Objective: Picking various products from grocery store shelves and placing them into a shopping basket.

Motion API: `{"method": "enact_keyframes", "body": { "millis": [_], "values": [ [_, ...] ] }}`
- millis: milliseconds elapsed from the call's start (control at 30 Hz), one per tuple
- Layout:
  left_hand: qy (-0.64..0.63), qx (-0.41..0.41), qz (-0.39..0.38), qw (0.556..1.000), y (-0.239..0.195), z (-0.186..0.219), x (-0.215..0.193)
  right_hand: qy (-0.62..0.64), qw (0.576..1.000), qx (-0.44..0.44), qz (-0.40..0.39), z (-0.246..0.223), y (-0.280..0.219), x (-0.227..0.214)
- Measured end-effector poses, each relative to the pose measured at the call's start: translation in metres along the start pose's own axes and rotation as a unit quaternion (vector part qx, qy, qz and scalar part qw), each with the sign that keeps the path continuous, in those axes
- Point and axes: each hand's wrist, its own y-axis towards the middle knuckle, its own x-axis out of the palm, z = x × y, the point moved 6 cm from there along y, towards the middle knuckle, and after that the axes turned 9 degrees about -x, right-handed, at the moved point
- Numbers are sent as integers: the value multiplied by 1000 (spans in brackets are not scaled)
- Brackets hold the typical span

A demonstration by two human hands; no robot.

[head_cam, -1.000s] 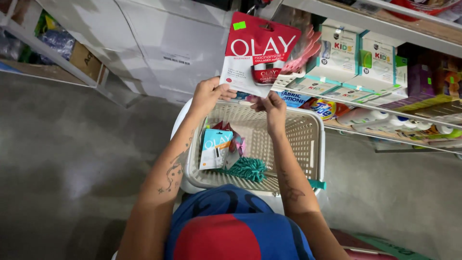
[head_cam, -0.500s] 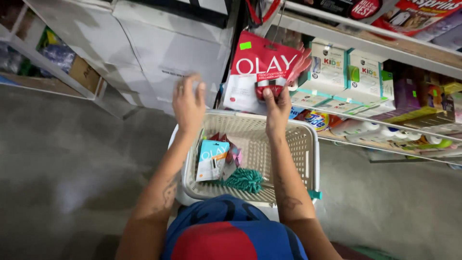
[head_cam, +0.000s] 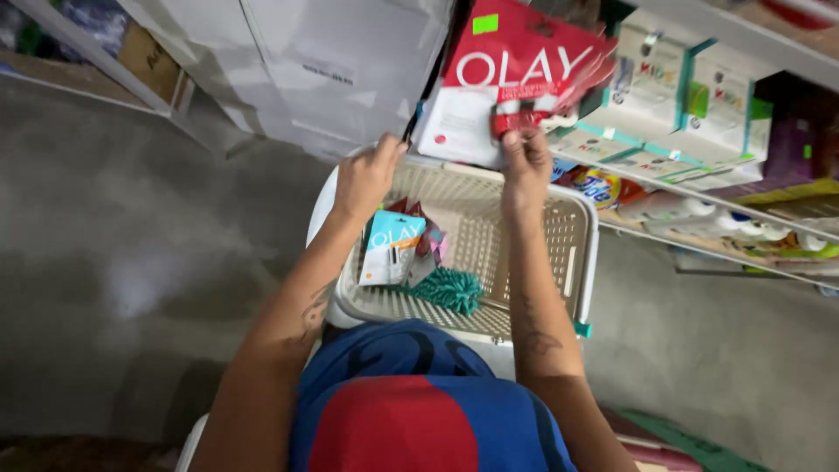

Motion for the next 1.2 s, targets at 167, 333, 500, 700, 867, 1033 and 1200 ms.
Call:
{"method": "enact_keyframes", "body": {
  "millis": [167,333,500,700,867,1033,1200],
  "values": [
    [-24,-43,-44,998,-74,-34,35,-76,978,160,-106,102,-85,5],
    [-95,-62,-71,991,-101,-34,28,-292,899,191,-264,231,-168,-1],
    [-85,-123,-133,980,-90,-36,5,-467,798,74,-372,226,-183,20],
    [-137,-115,-194,965,-105,-53,27,-516,772,-86,-361,217,-202,9],
    [-222,-16,-204,953,-95,-39,35,-456,799,-125,-372,120,-161,45],
    [-349,-110,-330,870,-78,-31,52,-355,879,-93,-306,35,-107,50],
    [-326,-193,-457,805,-65,2,42,-341,915,-79,-201,-22,-54,40]
  ]
}}
